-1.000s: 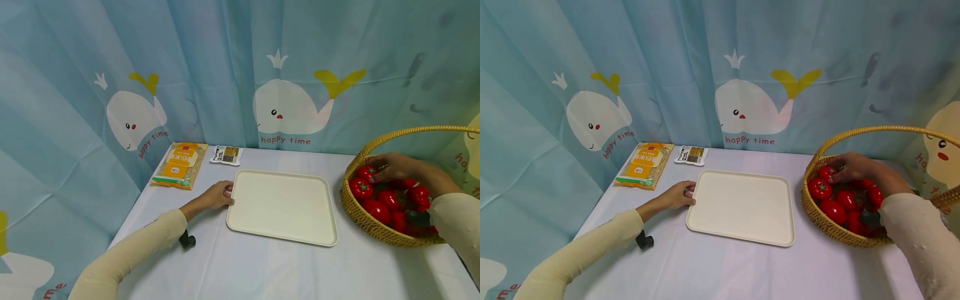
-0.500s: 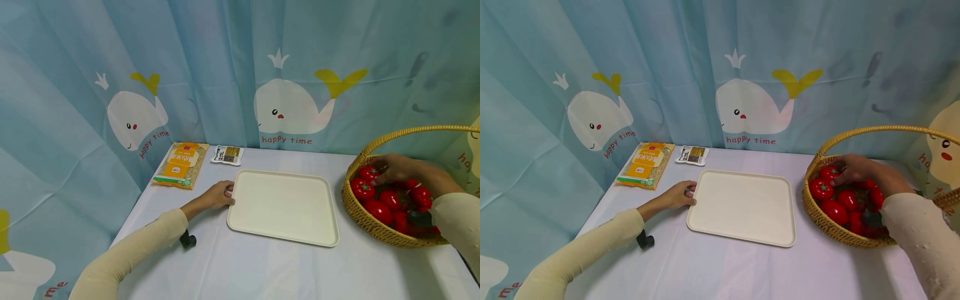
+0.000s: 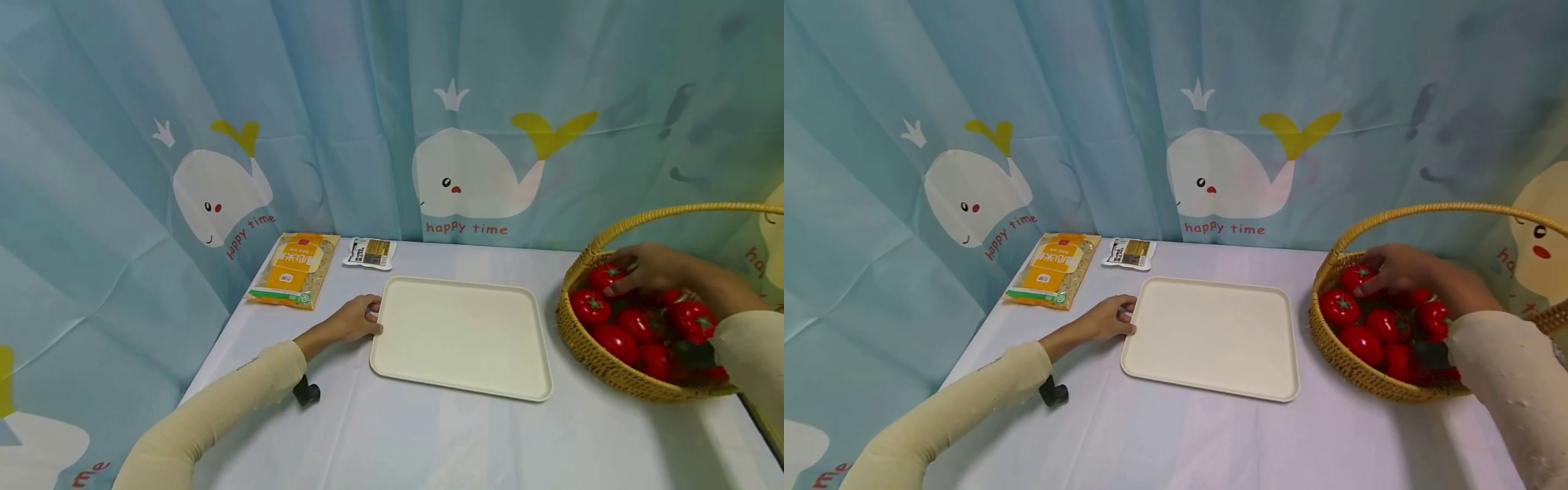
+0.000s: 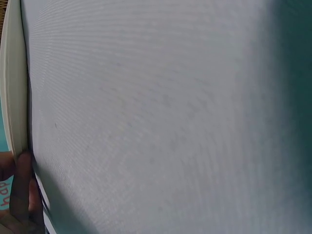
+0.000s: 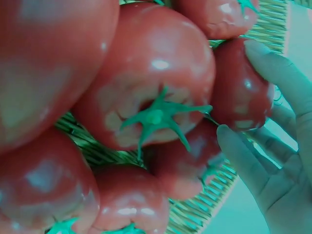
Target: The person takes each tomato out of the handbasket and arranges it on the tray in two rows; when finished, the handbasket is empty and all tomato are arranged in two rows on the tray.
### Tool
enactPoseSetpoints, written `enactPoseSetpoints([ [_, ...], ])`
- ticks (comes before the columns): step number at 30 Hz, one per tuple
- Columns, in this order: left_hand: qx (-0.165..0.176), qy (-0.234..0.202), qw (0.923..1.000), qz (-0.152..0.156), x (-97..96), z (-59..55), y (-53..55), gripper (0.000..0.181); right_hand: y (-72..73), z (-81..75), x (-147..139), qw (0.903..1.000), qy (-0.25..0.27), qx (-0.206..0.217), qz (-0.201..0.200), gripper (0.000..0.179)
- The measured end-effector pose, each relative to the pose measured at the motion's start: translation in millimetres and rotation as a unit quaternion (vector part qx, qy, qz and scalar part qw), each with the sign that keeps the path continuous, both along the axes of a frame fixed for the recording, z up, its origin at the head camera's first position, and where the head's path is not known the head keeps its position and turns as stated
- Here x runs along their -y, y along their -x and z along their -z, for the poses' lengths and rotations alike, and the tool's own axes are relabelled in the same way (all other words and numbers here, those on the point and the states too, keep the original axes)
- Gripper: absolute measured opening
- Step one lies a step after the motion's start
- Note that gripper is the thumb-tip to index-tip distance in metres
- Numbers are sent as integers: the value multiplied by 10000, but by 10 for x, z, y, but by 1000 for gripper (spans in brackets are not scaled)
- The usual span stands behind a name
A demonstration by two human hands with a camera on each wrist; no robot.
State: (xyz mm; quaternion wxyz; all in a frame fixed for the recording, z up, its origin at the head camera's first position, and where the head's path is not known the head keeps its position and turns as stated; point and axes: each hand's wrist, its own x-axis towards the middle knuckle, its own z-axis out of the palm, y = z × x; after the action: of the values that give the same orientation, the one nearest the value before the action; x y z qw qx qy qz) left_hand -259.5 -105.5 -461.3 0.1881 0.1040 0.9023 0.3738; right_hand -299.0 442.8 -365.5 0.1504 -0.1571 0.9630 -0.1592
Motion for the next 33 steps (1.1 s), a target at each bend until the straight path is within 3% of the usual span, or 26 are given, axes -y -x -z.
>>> enactPoseSetpoints([
  [9,-86,-51,10000,4,11,19,9,61,-125,-169,14,9997,122,-175,90,69],
  [15,-114,-38,9999,-58,16,42,12,59,-231,-210,14,9990,276,-203,302,70],
  [21,-64,-13,9999,-88,8,15,-26,57,-331,-232,37,9978,481,-363,274,68],
  [33,75,-469,9988,-98,-6,15,-34,58,-681,-298,46,9944,668,-659,486,67],
])
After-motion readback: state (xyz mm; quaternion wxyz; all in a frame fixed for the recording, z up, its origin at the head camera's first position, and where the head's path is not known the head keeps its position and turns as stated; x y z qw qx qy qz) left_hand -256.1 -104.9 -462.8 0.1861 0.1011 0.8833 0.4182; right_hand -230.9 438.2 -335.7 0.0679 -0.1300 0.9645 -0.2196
